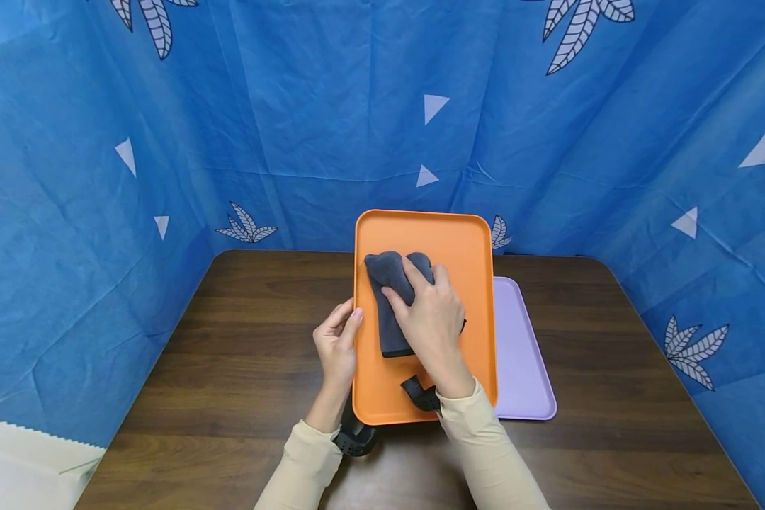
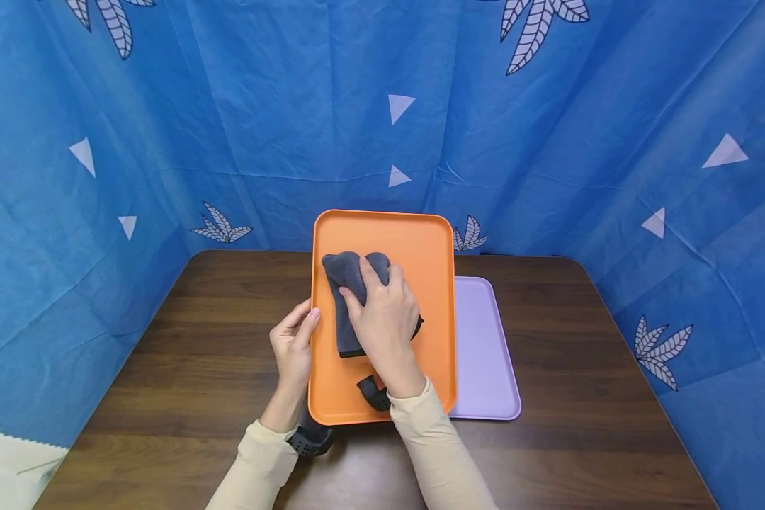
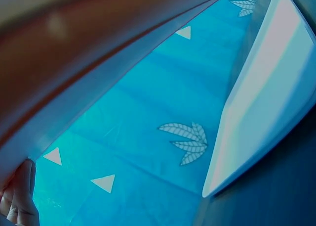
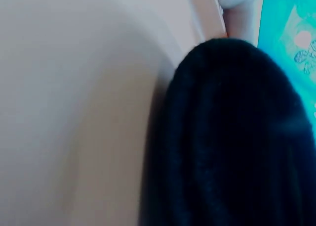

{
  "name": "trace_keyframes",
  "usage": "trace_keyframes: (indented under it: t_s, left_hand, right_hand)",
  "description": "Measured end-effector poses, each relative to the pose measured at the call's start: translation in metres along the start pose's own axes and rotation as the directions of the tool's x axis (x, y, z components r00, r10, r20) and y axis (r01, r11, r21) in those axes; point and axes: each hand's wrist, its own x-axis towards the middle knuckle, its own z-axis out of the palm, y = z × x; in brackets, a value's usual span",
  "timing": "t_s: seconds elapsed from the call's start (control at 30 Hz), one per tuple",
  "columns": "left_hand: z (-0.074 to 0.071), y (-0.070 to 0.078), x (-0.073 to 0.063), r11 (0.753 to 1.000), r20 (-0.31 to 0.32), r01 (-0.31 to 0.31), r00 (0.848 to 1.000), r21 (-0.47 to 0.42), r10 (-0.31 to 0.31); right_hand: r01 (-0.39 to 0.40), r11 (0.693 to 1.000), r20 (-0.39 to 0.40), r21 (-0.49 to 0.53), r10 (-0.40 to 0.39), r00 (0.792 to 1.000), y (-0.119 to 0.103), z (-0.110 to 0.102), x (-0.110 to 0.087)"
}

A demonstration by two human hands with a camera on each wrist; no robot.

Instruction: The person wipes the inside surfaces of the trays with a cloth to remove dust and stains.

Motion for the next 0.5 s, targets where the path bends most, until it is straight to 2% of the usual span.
trace_keyframes:
  t_s: [0.23, 0.5]
  left_hand:
    - [0.0, 0.0, 0.0, 1.0, -0.001, 0.004, 1.0, -0.002, -0.004]
    - [-0.002, 0.001, 0.002, 1.0, -0.033, 0.018, 0.999, 0.011, -0.018]
  right_hand:
    - [-0.118, 0.993, 0.005, -0.015, 0.118, 0.993, 0.021, -0.009, 0.002]
    - [-0.268, 0.963, 0.03, -0.003, 0.268, 0.963, 0.05, -0.022, 0.003]
